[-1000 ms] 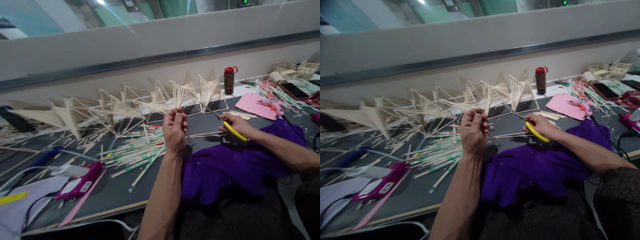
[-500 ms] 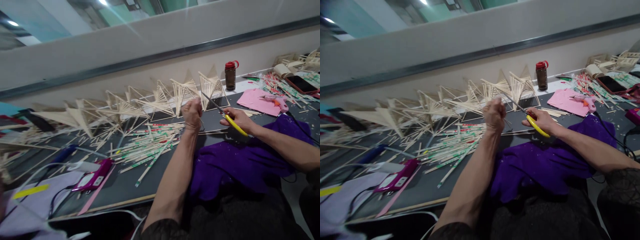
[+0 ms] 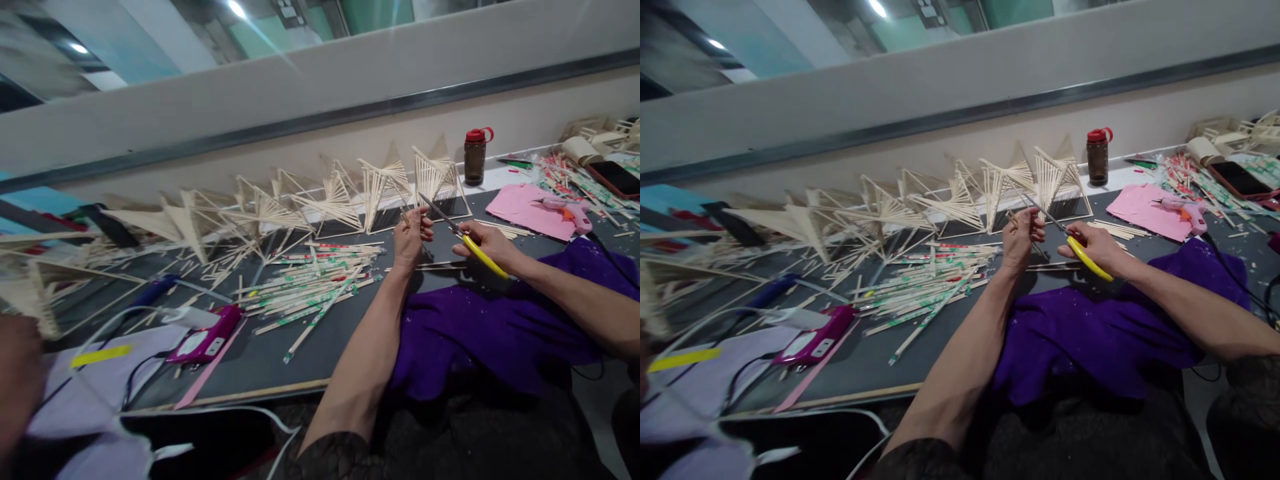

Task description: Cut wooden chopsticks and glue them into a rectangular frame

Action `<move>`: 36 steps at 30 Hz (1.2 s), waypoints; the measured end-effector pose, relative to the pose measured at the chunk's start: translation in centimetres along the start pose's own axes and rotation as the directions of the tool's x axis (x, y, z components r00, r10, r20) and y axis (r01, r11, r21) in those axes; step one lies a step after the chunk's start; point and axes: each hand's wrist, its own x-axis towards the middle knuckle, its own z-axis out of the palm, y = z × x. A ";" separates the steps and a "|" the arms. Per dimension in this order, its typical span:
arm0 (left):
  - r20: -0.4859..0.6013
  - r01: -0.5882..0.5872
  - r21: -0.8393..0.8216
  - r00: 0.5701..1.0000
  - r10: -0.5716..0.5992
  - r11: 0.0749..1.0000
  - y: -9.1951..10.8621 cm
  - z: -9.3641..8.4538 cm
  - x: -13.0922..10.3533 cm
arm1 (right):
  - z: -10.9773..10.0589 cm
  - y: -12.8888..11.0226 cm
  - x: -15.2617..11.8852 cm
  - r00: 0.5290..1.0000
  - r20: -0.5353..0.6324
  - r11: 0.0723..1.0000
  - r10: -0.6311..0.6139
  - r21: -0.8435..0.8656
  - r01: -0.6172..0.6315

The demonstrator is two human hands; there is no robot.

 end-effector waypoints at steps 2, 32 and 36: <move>-0.003 -0.039 -0.022 0.999 0.039 0.999 -0.3 -0.1 -0.1 | 0.0 0.2 0.0 1.000 0.000 1.000 -0.004 -0.005 0.004; -0.028 0.210 -0.402 0.970 -0.241 0.891 3.1 -3.0 1.2 | -0.6 -0.8 -0.2 0.996 0.064 0.973 -0.055 -0.222 0.068; -0.055 0.250 -0.513 0.945 -0.322 0.821 4.7 -5.0 1.6 | -0.8 -1.4 -0.3 0.985 0.172 0.890 0.030 -0.454 0.052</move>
